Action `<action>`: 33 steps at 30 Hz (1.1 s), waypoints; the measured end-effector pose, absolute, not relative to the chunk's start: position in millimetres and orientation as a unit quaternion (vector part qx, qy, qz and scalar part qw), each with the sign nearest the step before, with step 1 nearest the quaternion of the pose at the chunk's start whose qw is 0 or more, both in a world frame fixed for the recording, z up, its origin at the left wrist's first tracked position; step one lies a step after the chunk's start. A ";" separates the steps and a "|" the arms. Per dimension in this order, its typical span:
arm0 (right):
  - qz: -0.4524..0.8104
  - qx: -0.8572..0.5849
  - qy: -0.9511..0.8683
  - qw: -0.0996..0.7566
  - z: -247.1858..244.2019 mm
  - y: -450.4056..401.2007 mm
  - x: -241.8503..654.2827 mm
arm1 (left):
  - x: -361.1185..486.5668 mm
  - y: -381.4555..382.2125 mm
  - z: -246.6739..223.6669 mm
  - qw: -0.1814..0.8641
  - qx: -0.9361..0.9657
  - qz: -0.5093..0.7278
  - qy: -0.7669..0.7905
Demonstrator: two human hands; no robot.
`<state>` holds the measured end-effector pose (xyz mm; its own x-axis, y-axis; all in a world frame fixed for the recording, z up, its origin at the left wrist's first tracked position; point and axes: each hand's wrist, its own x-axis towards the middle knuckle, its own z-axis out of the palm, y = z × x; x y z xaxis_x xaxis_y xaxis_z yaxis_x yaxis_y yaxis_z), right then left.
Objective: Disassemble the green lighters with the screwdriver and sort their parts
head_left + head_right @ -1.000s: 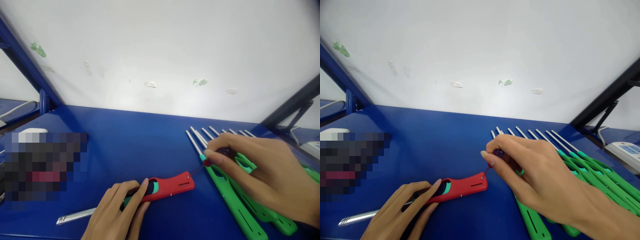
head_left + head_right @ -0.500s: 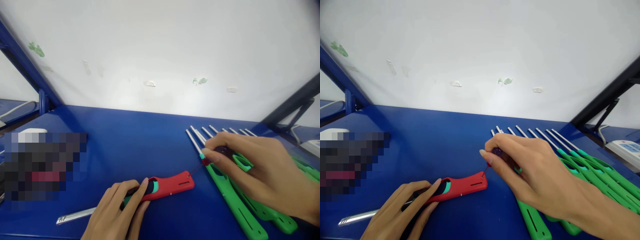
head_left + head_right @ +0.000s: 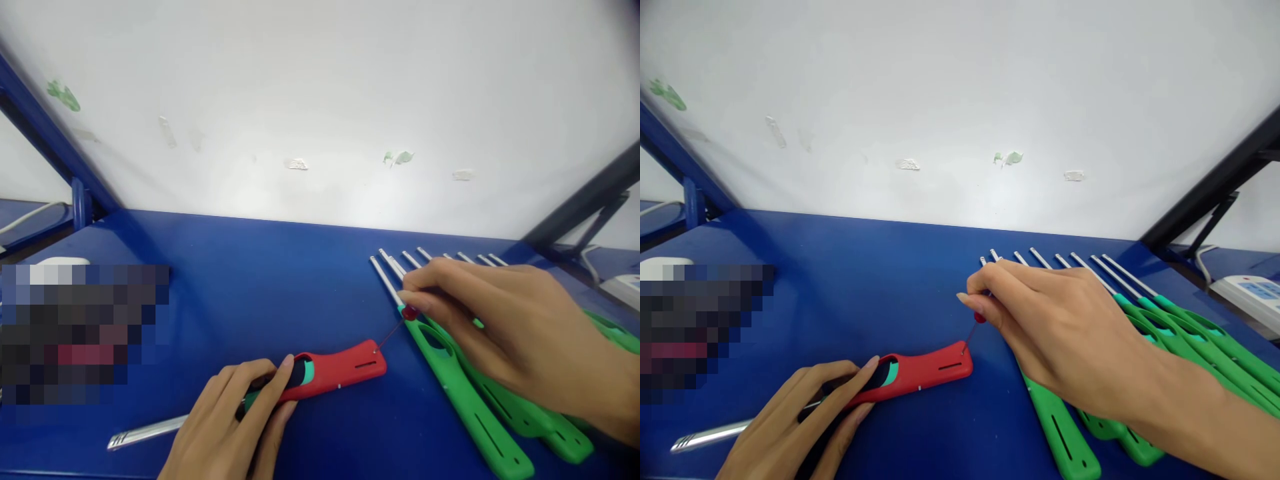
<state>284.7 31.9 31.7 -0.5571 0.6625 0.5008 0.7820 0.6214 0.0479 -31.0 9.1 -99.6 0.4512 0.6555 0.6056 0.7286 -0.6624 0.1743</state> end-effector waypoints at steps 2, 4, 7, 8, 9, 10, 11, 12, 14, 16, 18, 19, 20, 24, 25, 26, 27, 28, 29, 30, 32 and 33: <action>-0.133 -0.414 -0.874 0.218 31.1 31.2 285.5 | -31.2 9.8 -100.2 0.054 -0.850 -0.329 -0.409; -0.133 -0.409 -0.877 0.215 30.5 29.9 285.1 | -32.0 11.0 -101.3 0.059 -0.852 -0.332 -0.401; -0.129 -0.397 -0.884 0.211 29.9 28.3 282.7 | -34.7 13.1 -103.6 0.064 -0.855 -0.332 -0.392; -0.124 -0.392 -0.886 0.215 29.9 28.1 281.6 | -35.8 13.8 -104.5 0.064 -0.857 -0.332 -0.388; -0.114 -0.386 -0.889 0.221 29.9 28.3 280.4 | -36.8 14.4 -105.4 0.064 -0.859 -0.330 -0.385; -0.098 -0.378 -0.892 0.225 30.0 28.6 279.2 | -37.7 14.9 -106.2 0.064 -0.861 -0.328 -0.384; -0.083 -0.370 -0.897 0.227 30.2 29.1 278.2 | -38.5 15.4 -107.0 0.066 -0.861 -0.327 -0.383; -0.076 -0.361 -0.902 0.224 30.4 29.5 277.4 | -39.1 15.8 -107.6 0.068 -0.862 -0.325 -0.382; -0.087 -0.350 -0.909 0.207 31.2 30.0 276.8 | -40.0 16.7 -108.5 0.073 -0.864 -0.322 -0.380; -0.092 -0.350 -0.913 0.189 32.0 29.9 277.4 | -40.4 17.5 -108.8 0.075 -0.865 -0.322 -0.379; -0.018 -0.352 -0.918 0.180 31.6 30.1 278.3 | -40.7 18.0 -108.8 0.073 -0.866 -0.319 -0.377; 0.037 -0.351 -0.917 0.185 30.3 30.7 278.3 | -40.8 18.2 -108.8 0.072 -0.867 -0.317 -0.377; 0.087 -0.350 -0.912 0.198 28.3 31.7 277.9 | -40.9 18.3 -108.8 0.070 -0.870 -0.312 -0.376; 0.113 -0.350 -0.882 0.296 15.4 38.1 272.4 | -41.1 18.1 -108.7 0.079 -0.872 -0.310 -0.371; 0.083 -0.344 -0.883 0.309 12.9 39.4 271.2 | -41.1 17.8 -108.6 0.082 -0.871 -0.313 -0.370; 0.048 -0.335 -0.888 0.311 11.4 40.1 270.6 | -41.2 17.5 -108.3 0.082 -0.871 -0.312 -0.371; 0.014 -0.329 -0.894 0.305 11.0 40.4 270.6 | -41.2 17.0 -108.0 0.080 -0.871 -0.312 -0.371; -0.013 -0.328 -0.897 0.296 11.7 40.1 271.2 | -41.3 16.5 -107.7 0.077 -0.871 -0.312 -0.371; -0.028 -0.330 -0.899 0.287 13.1 39.5 272.4 | -41.5 15.8 -107.4 0.074 -0.871 -0.312 -0.372; -0.029 -0.333 -0.901 0.275 15.0 38.7 273.8 | -41.7 15.1 -107.1 0.072 -0.871 -0.312 -0.373; 0.007 -0.334 -0.904 0.265 18.3 37.5 276.3 | -42.0 14.0 -107.0 0.072 -0.869 -0.313 -0.377; 0.031 -0.331 -0.904 0.269 19.3 37.4 277.1 | -42.1 13.6 -107.1 0.074 -0.868 -0.314 -0.377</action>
